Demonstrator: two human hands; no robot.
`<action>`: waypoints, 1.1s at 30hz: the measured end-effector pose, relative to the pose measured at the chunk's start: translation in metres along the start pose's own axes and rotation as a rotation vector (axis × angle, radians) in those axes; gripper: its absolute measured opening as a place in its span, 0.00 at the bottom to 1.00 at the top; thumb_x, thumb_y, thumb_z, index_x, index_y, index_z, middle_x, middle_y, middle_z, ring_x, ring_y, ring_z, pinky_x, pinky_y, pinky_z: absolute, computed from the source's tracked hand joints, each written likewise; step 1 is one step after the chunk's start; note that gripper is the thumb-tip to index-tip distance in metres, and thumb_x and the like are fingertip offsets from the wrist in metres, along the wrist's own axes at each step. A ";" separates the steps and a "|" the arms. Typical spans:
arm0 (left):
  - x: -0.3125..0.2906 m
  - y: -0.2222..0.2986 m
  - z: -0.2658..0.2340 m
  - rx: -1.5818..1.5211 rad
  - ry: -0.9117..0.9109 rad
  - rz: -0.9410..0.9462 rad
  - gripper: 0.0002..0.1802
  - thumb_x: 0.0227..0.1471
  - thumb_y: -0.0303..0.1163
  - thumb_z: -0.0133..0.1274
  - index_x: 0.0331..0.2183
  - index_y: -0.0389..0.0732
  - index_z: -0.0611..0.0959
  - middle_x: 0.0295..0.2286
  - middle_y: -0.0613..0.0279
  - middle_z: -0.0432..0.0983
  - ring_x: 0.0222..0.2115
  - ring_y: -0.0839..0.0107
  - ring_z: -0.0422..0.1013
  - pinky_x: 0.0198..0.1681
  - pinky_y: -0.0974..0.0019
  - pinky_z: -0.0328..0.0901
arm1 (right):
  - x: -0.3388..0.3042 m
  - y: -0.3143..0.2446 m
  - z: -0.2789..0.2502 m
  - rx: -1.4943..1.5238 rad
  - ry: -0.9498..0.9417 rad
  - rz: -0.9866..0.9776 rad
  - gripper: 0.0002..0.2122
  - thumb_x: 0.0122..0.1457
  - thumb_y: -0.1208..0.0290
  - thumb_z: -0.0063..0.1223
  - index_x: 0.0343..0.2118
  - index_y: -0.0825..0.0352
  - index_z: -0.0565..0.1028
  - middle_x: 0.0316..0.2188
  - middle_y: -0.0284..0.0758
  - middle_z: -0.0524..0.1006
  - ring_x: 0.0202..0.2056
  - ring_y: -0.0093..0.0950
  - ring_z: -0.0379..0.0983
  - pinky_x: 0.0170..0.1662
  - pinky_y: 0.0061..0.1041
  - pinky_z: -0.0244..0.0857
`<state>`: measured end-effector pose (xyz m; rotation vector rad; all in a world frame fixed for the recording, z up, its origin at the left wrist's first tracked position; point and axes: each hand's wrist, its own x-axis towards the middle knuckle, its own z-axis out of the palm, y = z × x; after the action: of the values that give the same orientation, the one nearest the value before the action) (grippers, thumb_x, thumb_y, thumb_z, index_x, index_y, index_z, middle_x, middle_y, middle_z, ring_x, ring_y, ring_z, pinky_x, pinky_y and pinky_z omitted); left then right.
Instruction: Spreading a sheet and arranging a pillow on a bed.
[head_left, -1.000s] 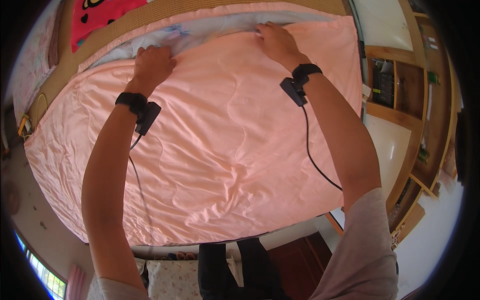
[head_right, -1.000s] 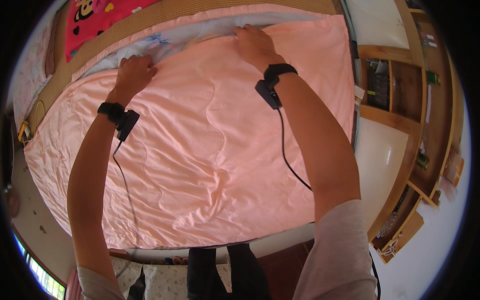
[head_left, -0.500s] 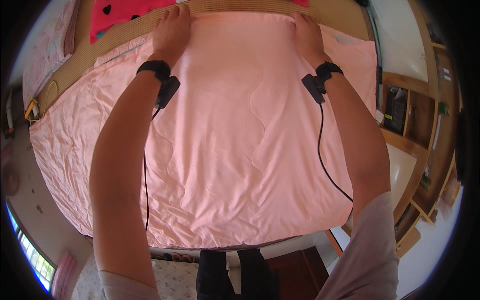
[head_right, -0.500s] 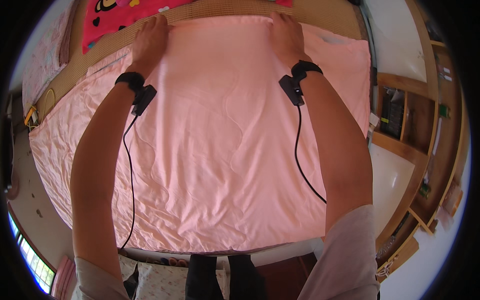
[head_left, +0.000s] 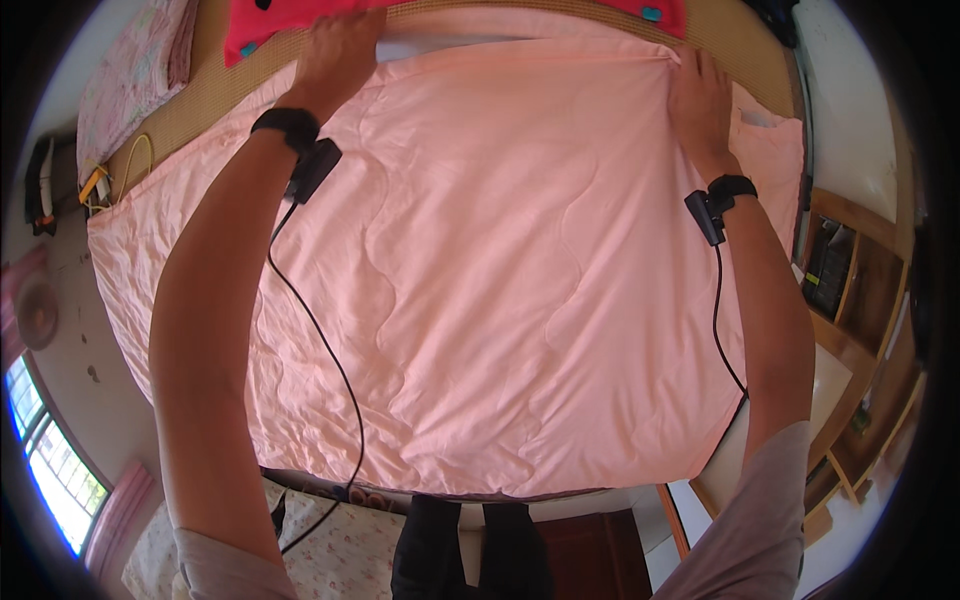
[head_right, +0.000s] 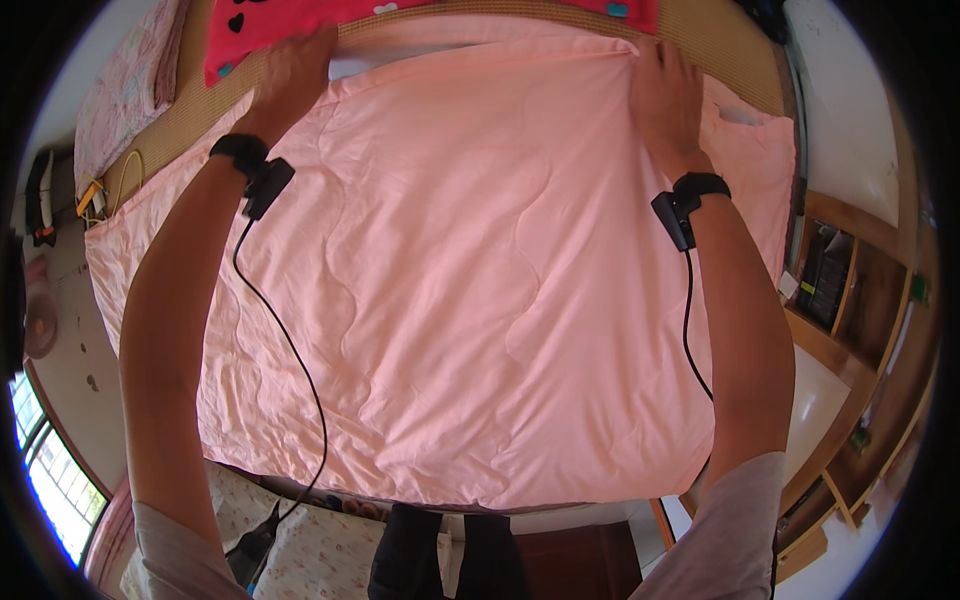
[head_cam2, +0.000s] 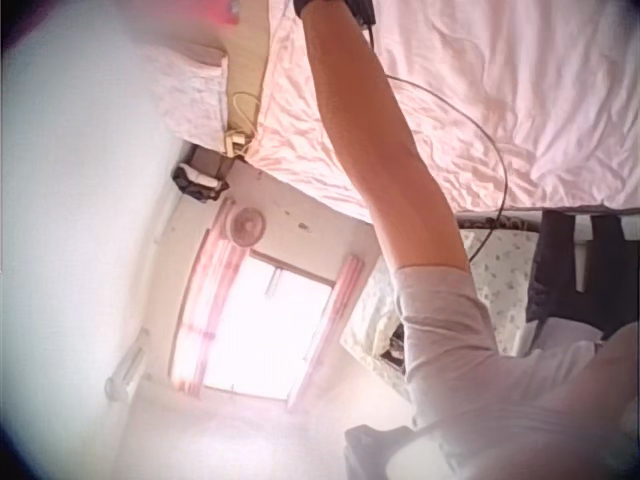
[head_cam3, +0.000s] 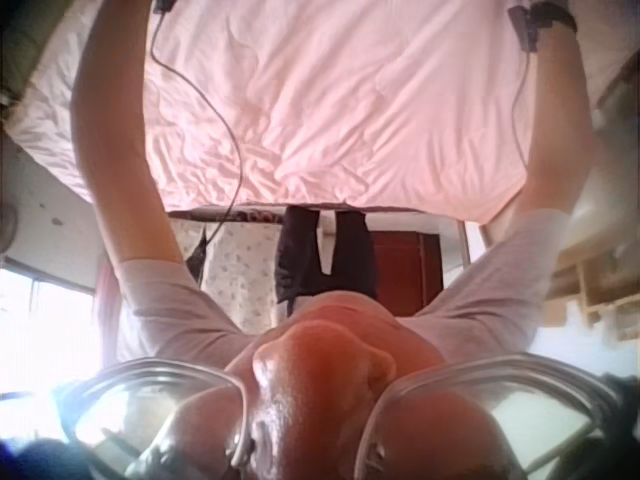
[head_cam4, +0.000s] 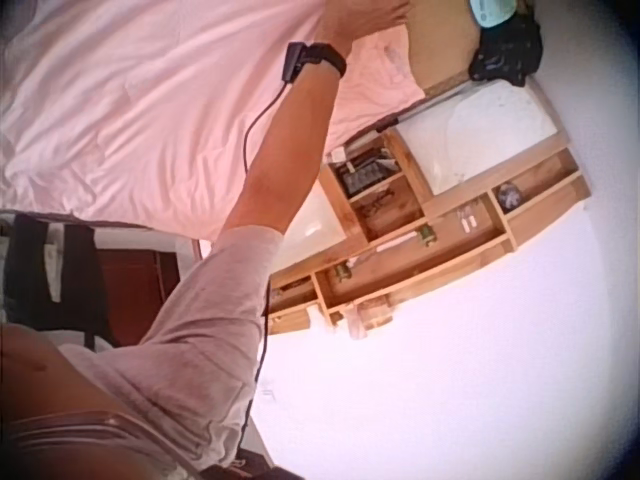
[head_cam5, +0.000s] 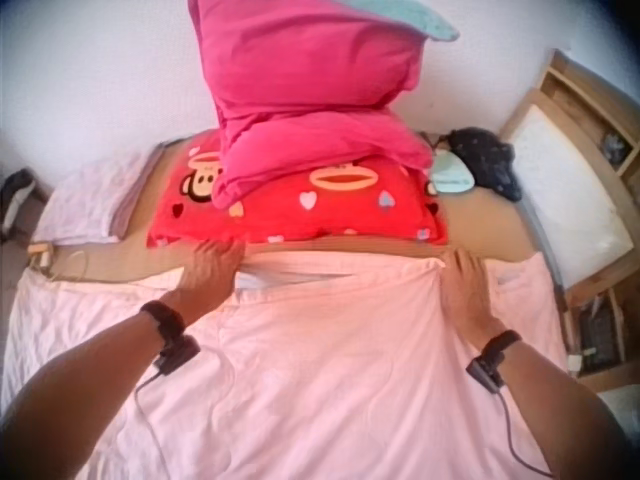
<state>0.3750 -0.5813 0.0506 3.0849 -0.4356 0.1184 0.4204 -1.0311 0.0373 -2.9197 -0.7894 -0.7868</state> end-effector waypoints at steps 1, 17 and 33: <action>0.004 0.002 -0.004 0.115 0.221 -0.011 0.06 0.54 0.32 0.52 0.35 0.42 0.78 0.30 0.51 0.79 0.36 0.52 0.76 0.37 0.51 0.70 | 0.000 0.001 0.007 0.011 0.000 -0.002 0.11 0.60 0.74 0.49 0.45 0.62 0.73 0.38 0.41 0.73 0.43 0.42 0.70 0.47 0.41 0.62; -0.108 -0.040 -0.004 -0.139 0.233 -0.024 0.05 0.53 0.28 0.57 0.34 0.40 0.81 0.31 0.55 0.79 0.34 0.52 0.75 0.38 0.53 0.70 | -0.007 -0.009 0.024 -0.115 -0.144 -0.046 0.09 0.57 0.70 0.53 0.40 0.60 0.79 0.43 0.34 0.75 0.48 0.37 0.67 0.50 0.37 0.58; -0.083 -0.059 0.131 0.309 0.419 -0.512 0.16 0.64 0.41 0.41 0.38 0.39 0.76 0.32 0.47 0.75 0.34 0.47 0.71 0.38 0.46 0.64 | -0.021 -0.040 0.035 0.181 -0.097 0.303 0.21 0.56 0.67 0.56 0.52 0.69 0.69 0.52 0.48 0.70 0.56 0.47 0.62 0.59 0.46 0.55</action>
<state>0.3209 -0.5059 -0.0871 3.2024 0.4213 0.8608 0.4014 -1.0009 -0.0075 -2.8324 -0.3821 -0.5221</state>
